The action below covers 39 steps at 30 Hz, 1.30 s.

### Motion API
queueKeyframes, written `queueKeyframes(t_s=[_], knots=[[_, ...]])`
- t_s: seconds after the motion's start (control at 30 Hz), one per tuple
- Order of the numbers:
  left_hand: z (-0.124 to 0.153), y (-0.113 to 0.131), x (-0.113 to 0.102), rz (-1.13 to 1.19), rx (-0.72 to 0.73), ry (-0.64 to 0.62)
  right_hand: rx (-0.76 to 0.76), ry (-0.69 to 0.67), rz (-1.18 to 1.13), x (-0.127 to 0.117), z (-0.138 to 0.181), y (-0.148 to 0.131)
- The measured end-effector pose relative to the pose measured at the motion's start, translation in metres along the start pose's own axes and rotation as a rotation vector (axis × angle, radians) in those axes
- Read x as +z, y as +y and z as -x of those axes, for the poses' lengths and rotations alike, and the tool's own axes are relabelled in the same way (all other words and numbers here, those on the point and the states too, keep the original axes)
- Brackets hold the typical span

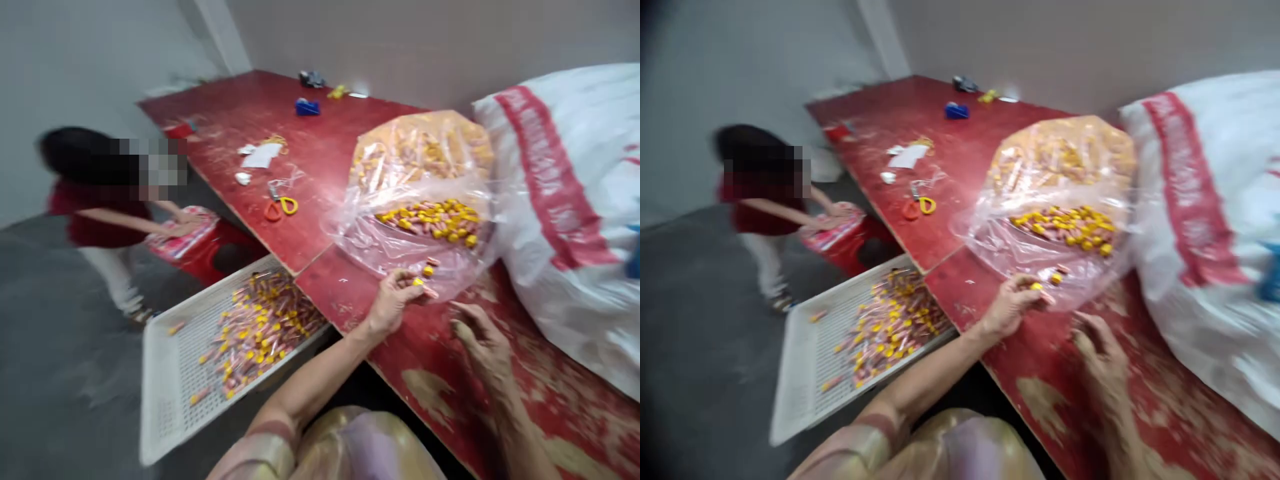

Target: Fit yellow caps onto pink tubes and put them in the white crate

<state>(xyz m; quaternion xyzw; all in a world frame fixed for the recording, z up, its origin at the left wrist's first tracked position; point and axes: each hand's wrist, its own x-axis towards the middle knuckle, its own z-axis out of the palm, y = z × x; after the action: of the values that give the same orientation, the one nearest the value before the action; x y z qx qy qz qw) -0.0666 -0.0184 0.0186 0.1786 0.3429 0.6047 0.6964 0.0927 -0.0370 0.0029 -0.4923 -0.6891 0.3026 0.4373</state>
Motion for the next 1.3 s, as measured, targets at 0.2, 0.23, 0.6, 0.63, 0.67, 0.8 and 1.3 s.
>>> queueKeyframes(t_s=[0.2, 0.23, 0.6, 0.63, 0.67, 0.8, 1.3], knots=[[0.017, -0.006, -0.004, -0.178, 0.061, -0.045, -0.057, -0.060, 0.054, -0.015, 0.010, 0.001], [0.020, -0.010, -0.003, -0.197, 0.078, -0.027, -0.068, -0.082, 0.075, -0.015, 0.010, 0.002], [0.024, -0.044, -0.007, -0.122, 0.125, 0.193, 0.197, 0.067, -0.090, -0.007, 0.035, 0.007], [0.024, -0.045, -0.008, -0.087, 0.091, 0.210, 0.243, 0.089, -0.132, -0.009, 0.035, 0.007], [0.024, -0.045, -0.009, -0.055, 0.053, 0.217, 0.280, 0.115, -0.182, -0.011, 0.035, 0.007], [0.030, -0.042, -0.009, -0.003, -0.081, 0.178, 0.304, 0.260, -0.383, -0.014, 0.035, 0.008], [0.058, -0.051, -0.010, -0.573, 0.025, 0.007, 0.209, -0.076, -0.045, 0.001, 0.059, 0.018]])
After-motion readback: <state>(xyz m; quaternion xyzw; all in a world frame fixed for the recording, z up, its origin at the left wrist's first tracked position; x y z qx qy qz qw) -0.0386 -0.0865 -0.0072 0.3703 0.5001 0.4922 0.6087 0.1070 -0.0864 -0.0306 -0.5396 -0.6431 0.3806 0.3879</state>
